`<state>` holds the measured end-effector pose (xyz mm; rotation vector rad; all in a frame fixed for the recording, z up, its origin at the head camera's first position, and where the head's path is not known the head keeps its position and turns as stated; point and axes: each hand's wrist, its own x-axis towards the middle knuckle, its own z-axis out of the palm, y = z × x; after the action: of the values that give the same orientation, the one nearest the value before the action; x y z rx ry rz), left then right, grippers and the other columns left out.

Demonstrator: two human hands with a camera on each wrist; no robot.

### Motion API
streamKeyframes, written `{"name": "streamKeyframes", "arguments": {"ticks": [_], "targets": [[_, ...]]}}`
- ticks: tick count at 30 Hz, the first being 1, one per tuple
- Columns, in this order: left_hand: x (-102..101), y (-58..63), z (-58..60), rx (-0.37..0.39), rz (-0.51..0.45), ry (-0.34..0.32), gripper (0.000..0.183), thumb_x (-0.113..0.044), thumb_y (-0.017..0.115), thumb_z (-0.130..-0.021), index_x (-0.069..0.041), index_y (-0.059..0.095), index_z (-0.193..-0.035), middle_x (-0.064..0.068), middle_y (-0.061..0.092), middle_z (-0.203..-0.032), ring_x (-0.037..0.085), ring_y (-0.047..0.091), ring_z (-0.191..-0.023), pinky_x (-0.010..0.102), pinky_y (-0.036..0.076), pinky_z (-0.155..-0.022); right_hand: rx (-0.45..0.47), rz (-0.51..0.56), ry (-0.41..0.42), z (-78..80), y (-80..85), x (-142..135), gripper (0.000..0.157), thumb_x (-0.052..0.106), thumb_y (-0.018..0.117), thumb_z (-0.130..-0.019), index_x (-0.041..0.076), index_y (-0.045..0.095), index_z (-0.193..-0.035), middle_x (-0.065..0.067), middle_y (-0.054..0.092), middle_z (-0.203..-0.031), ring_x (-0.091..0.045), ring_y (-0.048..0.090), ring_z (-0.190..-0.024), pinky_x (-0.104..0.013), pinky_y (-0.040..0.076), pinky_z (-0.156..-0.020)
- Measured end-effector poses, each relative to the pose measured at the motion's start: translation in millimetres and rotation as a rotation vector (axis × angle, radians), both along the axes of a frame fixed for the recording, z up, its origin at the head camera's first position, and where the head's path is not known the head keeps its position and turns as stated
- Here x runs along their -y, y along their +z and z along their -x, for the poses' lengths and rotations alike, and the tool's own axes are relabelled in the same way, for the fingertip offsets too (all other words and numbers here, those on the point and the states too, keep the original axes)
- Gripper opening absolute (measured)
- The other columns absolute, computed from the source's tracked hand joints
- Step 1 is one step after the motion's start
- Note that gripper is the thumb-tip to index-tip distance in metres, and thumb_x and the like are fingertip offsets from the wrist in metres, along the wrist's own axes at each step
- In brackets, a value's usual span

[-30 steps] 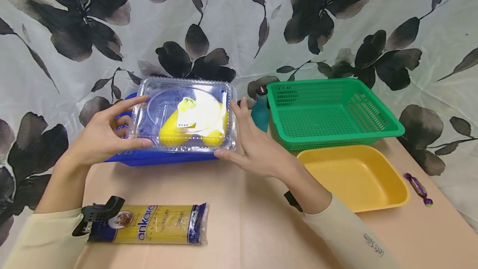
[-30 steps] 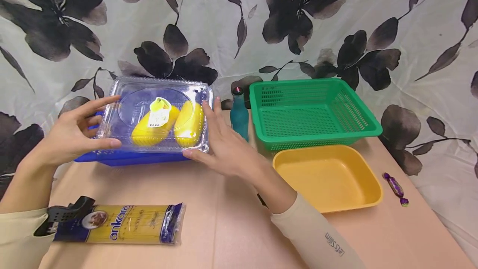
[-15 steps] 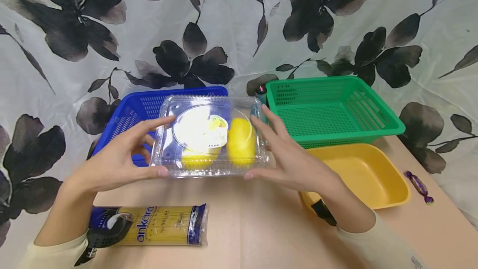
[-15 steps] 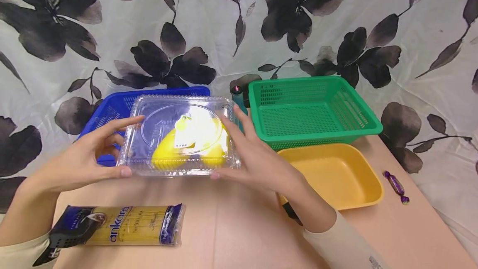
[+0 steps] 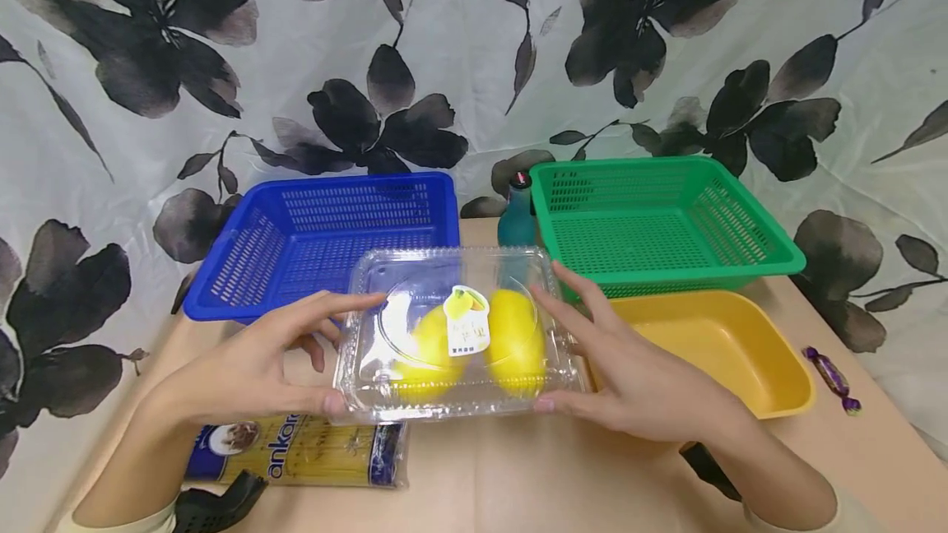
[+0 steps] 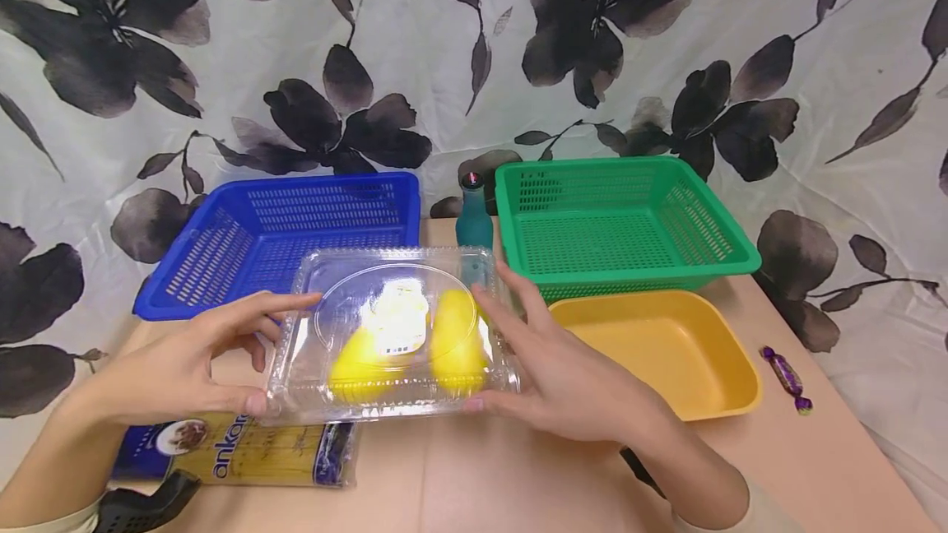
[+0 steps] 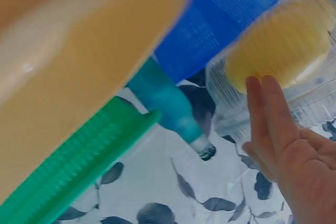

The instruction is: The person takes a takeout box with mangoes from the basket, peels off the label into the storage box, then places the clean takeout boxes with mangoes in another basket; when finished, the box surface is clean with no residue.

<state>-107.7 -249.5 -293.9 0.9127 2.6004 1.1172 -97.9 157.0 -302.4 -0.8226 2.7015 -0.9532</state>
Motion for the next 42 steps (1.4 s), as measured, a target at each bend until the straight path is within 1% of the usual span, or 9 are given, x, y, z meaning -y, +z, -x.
{"name": "streamKeyframes", "arguments": {"ticks": [3,7,11,15,18,23,28,35,42], "targets": [[2.4,-4.2,-3.2,0.060,-0.054,-0.088,0.086,-0.023,0.087,-0.082,-0.033,0.043,-0.156,-0.005,0.060,-0.133,0.014,0.061,-0.098,0.029,0.055,-0.076,-0.007,-0.023,-0.004,-7.1,-2.7,-4.8,0.101,0.065,0.074,-0.084,0.038,0.020,-0.164,0.005,-0.005,-0.172,-0.040,0.029,-0.152,-0.051,0.054,-0.101],[-0.9,-8.3,-8.1,0.059,-0.068,-0.157,0.084,-0.019,0.085,-0.083,-0.028,0.044,-0.156,-0.007,0.057,-0.142,0.012,0.061,-0.104,0.029,0.056,-0.077,0.040,-0.029,-0.023,-17.3,-7.0,-13.2,0.097,0.067,0.073,-0.084,0.042,0.021,-0.163,0.002,-0.003,-0.173,-0.043,0.032,-0.150,-0.044,0.058,-0.095],[-10.5,-19.0,-11.6,0.098,-0.068,-0.171,0.083,-0.018,0.085,-0.084,-0.028,0.043,-0.156,-0.006,0.056,-0.146,0.012,0.062,-0.104,0.030,0.057,-0.077,0.084,-0.015,-0.028,-22.8,-12.8,-22.0,0.094,0.065,0.074,-0.085,0.042,0.024,-0.162,0.001,0.001,-0.172,-0.043,0.037,-0.146,-0.041,0.059,-0.092],[-17.1,-29.2,-13.6,0.157,-0.089,-0.194,0.082,-0.018,0.083,-0.087,-0.027,0.042,-0.157,-0.002,0.056,-0.146,0.014,0.063,-0.104,0.032,0.058,-0.078,0.119,0.010,0.001,-23.1,-20.3,-28.7,0.093,0.062,0.075,-0.085,0.037,0.029,-0.162,0.000,0.004,-0.172,-0.043,0.036,-0.146,-0.043,0.058,-0.094],[-18.4,-33.6,-14.2,0.154,-0.087,-0.207,0.079,-0.021,0.081,-0.089,-0.026,0.042,-0.157,0.001,0.056,-0.146,0.015,0.063,-0.104,0.033,0.059,-0.078,0.124,0.002,0.018,-22.4,-26.2,-31.5,0.094,0.062,0.075,-0.085,0.033,0.030,-0.162,-0.001,0.004,-0.172,-0.042,0.035,-0.147,-0.042,0.058,-0.095],[-20.9,-38.8,-11.9,0.180,-0.069,-0.192,0.075,-0.024,0.079,-0.091,-0.030,0.043,-0.156,0.004,0.057,-0.143,0.017,0.063,-0.105,0.034,0.059,-0.079,0.125,-0.031,0.007,-20.7,-33.9,-31.9,0.092,0.063,0.074,-0.086,0.034,0.030,-0.162,-0.003,0.006,-0.172,-0.042,0.037,-0.146,-0.044,0.057,-0.097],[-22.0,-49.6,-13.5,0.230,-0.082,-0.191,0.076,-0.021,0.079,-0.092,-0.029,0.042,-0.157,0.007,0.057,-0.143,0.018,0.063,-0.106,0.034,0.059,-0.078,0.077,-0.056,0.007,-16.0,-39.0,-31.0,0.092,0.067,0.073,-0.084,0.037,0.033,-0.160,-0.002,0.011,-0.171,-0.043,0.034,-0.148,-0.058,0.051,-0.102],[-20.8,-63.0,-16.3,0.306,-0.030,-0.118,0.074,-0.032,0.080,-0.091,-0.031,0.043,-0.155,0.002,0.063,-0.126,0.022,0.065,-0.101,0.031,0.058,-0.076,0.085,-0.076,0.029,-8.4,-49.3,-26.0,0.095,0.068,0.073,-0.083,0.036,0.031,-0.161,-0.004,0.008,-0.173,-0.042,0.028,-0.152,-0.063,0.045,-0.107],[-23.5,-73.3,-7.1,0.281,-0.002,-0.105,0.073,-0.037,0.080,-0.091,-0.033,0.044,-0.155,0.000,0.062,-0.129,0.020,0.064,-0.102,0.031,0.059,-0.077,0.080,-0.059,0.037,-3.0,-62.9,-25.4,0.095,0.067,0.073,-0.084,0.031,0.033,-0.162,-0.008,0.005,-0.173,-0.042,0.026,-0.153,-0.063,0.044,-0.109]]}}
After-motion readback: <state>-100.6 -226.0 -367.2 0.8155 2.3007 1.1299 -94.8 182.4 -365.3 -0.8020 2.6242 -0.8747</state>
